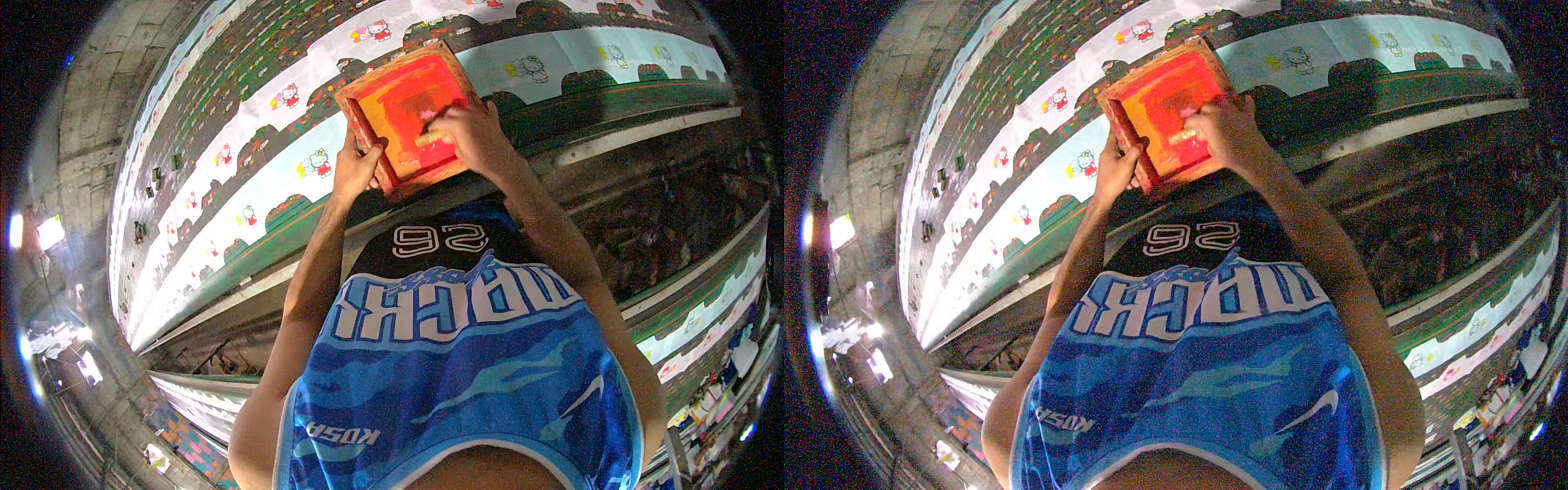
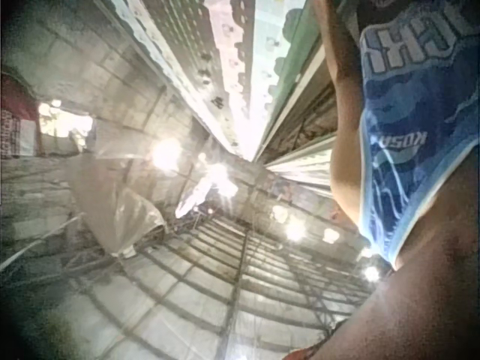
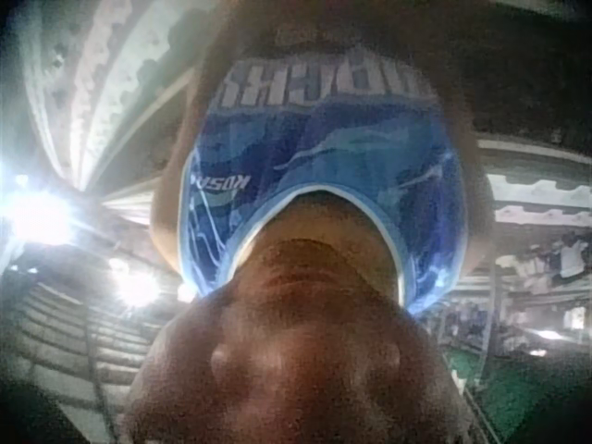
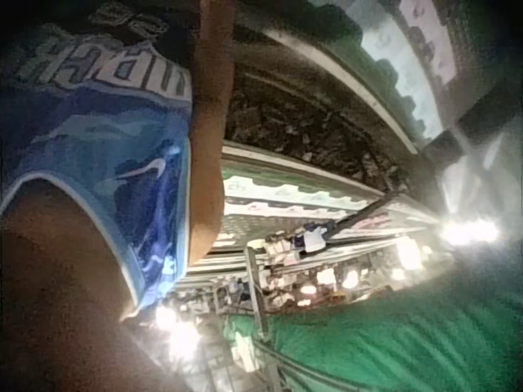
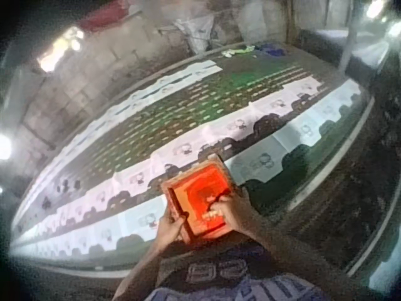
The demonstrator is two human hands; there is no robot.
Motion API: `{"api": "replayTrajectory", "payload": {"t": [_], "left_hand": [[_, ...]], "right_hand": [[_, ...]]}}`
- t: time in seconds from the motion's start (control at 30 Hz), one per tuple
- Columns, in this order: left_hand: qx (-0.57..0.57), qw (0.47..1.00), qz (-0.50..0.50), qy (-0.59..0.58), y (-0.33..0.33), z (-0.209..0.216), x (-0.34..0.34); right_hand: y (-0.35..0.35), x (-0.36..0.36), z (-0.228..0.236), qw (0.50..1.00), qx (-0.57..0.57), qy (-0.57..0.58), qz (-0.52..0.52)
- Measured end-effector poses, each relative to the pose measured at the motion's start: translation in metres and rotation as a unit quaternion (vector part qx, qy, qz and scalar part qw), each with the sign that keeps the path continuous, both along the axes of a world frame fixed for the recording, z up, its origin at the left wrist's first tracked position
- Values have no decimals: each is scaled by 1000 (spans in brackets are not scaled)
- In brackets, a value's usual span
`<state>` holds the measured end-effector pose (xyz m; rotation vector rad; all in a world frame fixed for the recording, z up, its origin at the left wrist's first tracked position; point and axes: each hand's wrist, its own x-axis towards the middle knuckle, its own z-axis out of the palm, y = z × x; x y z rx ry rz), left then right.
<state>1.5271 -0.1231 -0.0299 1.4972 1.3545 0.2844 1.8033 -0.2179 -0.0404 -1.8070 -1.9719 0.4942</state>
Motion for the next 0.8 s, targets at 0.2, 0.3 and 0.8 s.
{"api": "replayTrajectory", "payload": {"t": [0.2,0.3,0.8], "left_hand": [[-19,996,-42,76,5,14,1],[-29,996,-59,59,4,21,2],[52,995,-28,77,-1,11,10]], "right_hand": [[101,1,9,996,-55,-61,-18],[92,0,24,993,-110,-35,-20],[-21,2,3,1000,7,-25,-3]]}}
